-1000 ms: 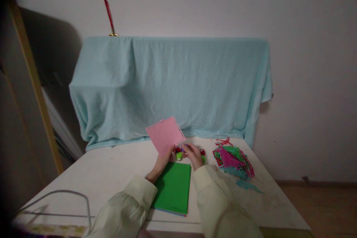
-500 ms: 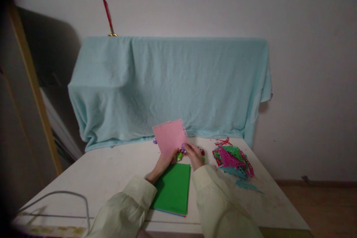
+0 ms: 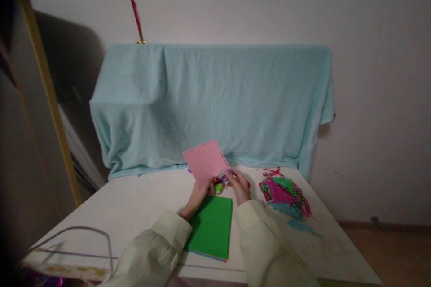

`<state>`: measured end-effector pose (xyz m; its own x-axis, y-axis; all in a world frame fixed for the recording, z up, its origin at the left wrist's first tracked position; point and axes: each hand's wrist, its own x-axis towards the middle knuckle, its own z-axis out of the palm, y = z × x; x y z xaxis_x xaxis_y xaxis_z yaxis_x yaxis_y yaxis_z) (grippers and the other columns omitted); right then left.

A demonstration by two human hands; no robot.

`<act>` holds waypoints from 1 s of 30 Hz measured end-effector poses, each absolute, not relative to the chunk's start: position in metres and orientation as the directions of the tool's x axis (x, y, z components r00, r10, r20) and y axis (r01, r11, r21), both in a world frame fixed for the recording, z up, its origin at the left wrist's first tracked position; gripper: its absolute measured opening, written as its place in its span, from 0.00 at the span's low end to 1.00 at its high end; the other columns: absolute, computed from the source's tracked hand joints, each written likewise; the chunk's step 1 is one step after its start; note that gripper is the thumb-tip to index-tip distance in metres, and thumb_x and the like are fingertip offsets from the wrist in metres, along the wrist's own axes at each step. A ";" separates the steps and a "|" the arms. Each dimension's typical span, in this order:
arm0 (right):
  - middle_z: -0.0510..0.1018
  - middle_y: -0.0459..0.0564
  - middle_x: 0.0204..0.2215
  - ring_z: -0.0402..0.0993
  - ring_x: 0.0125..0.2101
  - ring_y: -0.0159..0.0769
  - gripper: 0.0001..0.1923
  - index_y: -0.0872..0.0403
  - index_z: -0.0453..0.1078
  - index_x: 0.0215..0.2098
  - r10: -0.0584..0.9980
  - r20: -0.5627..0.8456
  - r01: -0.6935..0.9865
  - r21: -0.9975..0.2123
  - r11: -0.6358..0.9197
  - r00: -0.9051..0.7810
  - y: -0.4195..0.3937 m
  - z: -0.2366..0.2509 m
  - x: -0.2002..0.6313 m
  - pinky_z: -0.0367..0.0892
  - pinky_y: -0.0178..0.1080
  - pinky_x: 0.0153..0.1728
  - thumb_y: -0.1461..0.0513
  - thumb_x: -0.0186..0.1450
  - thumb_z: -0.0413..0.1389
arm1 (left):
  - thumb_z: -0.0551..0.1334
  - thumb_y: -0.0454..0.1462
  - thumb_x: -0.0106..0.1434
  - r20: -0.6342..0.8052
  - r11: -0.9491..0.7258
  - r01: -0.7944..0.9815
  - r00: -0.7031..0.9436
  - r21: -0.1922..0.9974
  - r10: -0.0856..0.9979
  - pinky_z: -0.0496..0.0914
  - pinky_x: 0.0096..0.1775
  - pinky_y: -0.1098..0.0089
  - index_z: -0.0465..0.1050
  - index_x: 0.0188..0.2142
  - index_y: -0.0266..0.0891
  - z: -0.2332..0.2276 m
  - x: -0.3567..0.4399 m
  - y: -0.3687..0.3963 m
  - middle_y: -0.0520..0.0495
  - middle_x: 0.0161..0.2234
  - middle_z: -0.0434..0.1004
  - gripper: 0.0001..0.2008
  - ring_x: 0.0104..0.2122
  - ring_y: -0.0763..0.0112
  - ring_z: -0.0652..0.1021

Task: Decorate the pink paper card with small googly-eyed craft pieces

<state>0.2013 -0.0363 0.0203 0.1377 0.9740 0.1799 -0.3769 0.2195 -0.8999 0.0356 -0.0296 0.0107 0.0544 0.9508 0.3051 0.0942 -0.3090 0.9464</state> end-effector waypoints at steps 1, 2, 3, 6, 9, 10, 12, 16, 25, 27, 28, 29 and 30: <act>0.76 0.51 0.40 0.73 0.36 0.38 0.20 0.52 0.72 0.43 0.972 0.189 -0.365 -0.903 0.229 0.142 -0.036 0.019 0.201 0.68 0.38 0.35 0.54 0.54 0.63 | 0.53 0.51 0.62 0.304 -0.305 0.095 0.027 0.948 0.952 0.66 0.31 0.70 0.74 0.33 0.34 0.010 0.034 -0.028 0.46 0.28 0.76 0.22 0.27 0.69 0.73; 0.76 0.51 0.39 0.73 0.35 0.38 0.21 0.52 0.72 0.43 0.970 0.197 -0.341 -0.910 0.235 0.141 -0.035 0.018 0.201 0.68 0.38 0.34 0.54 0.54 0.63 | 0.52 0.51 0.62 0.290 -0.289 0.097 0.006 0.952 0.957 0.66 0.30 0.71 0.74 0.34 0.34 0.009 0.034 -0.027 0.46 0.28 0.76 0.23 0.26 0.70 0.73; 0.77 0.51 0.39 0.73 0.35 0.38 0.22 0.52 0.72 0.43 0.970 0.203 -0.310 -0.921 0.235 0.135 -0.034 0.016 0.200 0.69 0.38 0.33 0.54 0.52 0.64 | 0.52 0.52 0.62 0.270 -0.268 0.099 -0.007 0.958 0.963 0.66 0.28 0.71 0.74 0.33 0.34 0.008 0.033 -0.026 0.47 0.26 0.75 0.23 0.24 0.71 0.72; 0.77 0.52 0.37 0.73 0.35 0.40 0.24 0.53 0.72 0.42 0.972 0.217 -0.225 -0.947 0.231 0.085 -0.032 0.011 0.196 0.70 0.39 0.33 0.55 0.49 0.67 | 0.52 0.52 0.62 0.263 -0.261 0.102 -0.002 0.960 0.965 0.65 0.28 0.72 0.73 0.32 0.34 0.007 0.035 -0.026 0.48 0.24 0.74 0.23 0.23 0.71 0.71; 0.77 0.52 0.37 0.73 0.37 0.42 0.23 0.53 0.72 0.40 0.971 0.236 -0.203 -0.950 0.239 0.040 -0.032 0.009 0.193 0.70 0.42 0.37 0.55 0.48 0.67 | 0.54 0.51 0.61 0.356 -0.356 0.082 0.009 0.931 0.934 0.66 0.36 0.70 0.73 0.34 0.34 0.009 0.038 -0.028 0.45 0.31 0.76 0.21 0.32 0.69 0.74; 0.77 0.52 0.38 0.73 0.38 0.43 0.23 0.53 0.72 0.40 0.970 0.240 -0.203 -0.949 0.241 0.029 -0.032 0.010 0.192 0.70 0.43 0.38 0.55 0.48 0.67 | 0.54 0.51 0.61 0.373 -0.373 0.082 0.020 0.924 0.928 0.66 0.37 0.70 0.73 0.35 0.34 0.011 0.039 -0.029 0.45 0.32 0.76 0.21 0.33 0.68 0.74; 0.78 0.52 0.37 0.74 0.38 0.43 0.22 0.53 0.72 0.39 0.971 0.236 -0.202 -0.951 0.235 0.018 -0.033 0.011 0.191 0.70 0.43 0.38 0.55 0.48 0.67 | 0.55 0.51 0.60 0.366 -0.369 0.091 0.052 0.925 0.929 0.66 0.36 0.70 0.72 0.34 0.34 0.014 0.040 -0.032 0.45 0.30 0.75 0.21 0.32 0.68 0.73; 0.78 0.50 0.35 0.74 0.36 0.42 0.21 0.52 0.73 0.36 0.974 0.223 -0.195 -0.954 0.227 0.043 -0.036 0.015 0.190 0.71 0.41 0.36 0.54 0.46 0.68 | 0.55 0.52 0.59 0.308 -0.314 0.104 0.071 0.944 0.949 0.66 0.32 0.71 0.71 0.30 0.35 0.020 0.040 -0.036 0.48 0.22 0.71 0.21 0.28 0.68 0.72; 0.78 0.49 0.31 0.74 0.33 0.39 0.18 0.54 0.72 0.33 0.971 0.240 -0.170 -0.957 0.236 -0.001 -0.036 0.014 0.190 0.68 0.37 0.31 0.55 0.48 0.67 | 0.55 0.52 0.60 0.341 -0.349 0.101 0.092 0.932 0.936 0.65 0.31 0.71 0.70 0.30 0.36 0.022 0.041 -0.039 0.49 0.21 0.70 0.20 0.27 0.69 0.71; 0.78 0.49 0.31 0.74 0.33 0.39 0.18 0.54 0.72 0.33 0.970 0.242 -0.173 -0.955 0.240 0.013 -0.035 0.014 0.190 0.68 0.37 0.31 0.55 0.48 0.67 | 0.54 0.52 0.60 0.336 -0.345 0.103 0.095 0.933 0.937 0.64 0.30 0.72 0.70 0.30 0.36 0.020 0.041 -0.038 0.50 0.20 0.69 0.21 0.25 0.70 0.71; 0.78 0.49 0.32 0.74 0.33 0.39 0.18 0.54 0.72 0.34 0.970 0.242 -0.177 -0.954 0.242 0.020 -0.035 0.014 0.190 0.67 0.37 0.31 0.55 0.48 0.67 | 0.54 0.52 0.60 0.326 -0.335 0.103 0.100 0.936 0.940 0.64 0.29 0.72 0.70 0.29 0.36 0.018 0.041 -0.037 0.50 0.19 0.68 0.21 0.24 0.70 0.70; 0.78 0.49 0.32 0.74 0.33 0.39 0.18 0.54 0.72 0.34 0.970 0.242 -0.183 -0.953 0.242 0.024 -0.035 0.015 0.190 0.67 0.37 0.31 0.55 0.48 0.67 | 0.54 0.53 0.60 0.311 -0.322 0.103 0.106 0.941 0.944 0.63 0.27 0.72 0.70 0.29 0.36 0.016 0.041 -0.036 0.51 0.18 0.67 0.21 0.23 0.71 0.69; 0.78 0.49 0.32 0.74 0.33 0.39 0.19 0.54 0.72 0.35 0.970 0.241 -0.190 -0.951 0.242 0.027 -0.035 0.015 0.189 0.67 0.37 0.31 0.55 0.48 0.66 | 0.53 0.53 0.61 0.297 -0.308 0.102 0.113 0.946 0.948 0.62 0.26 0.73 0.70 0.28 0.36 0.014 0.041 -0.034 0.52 0.17 0.66 0.22 0.21 0.72 0.68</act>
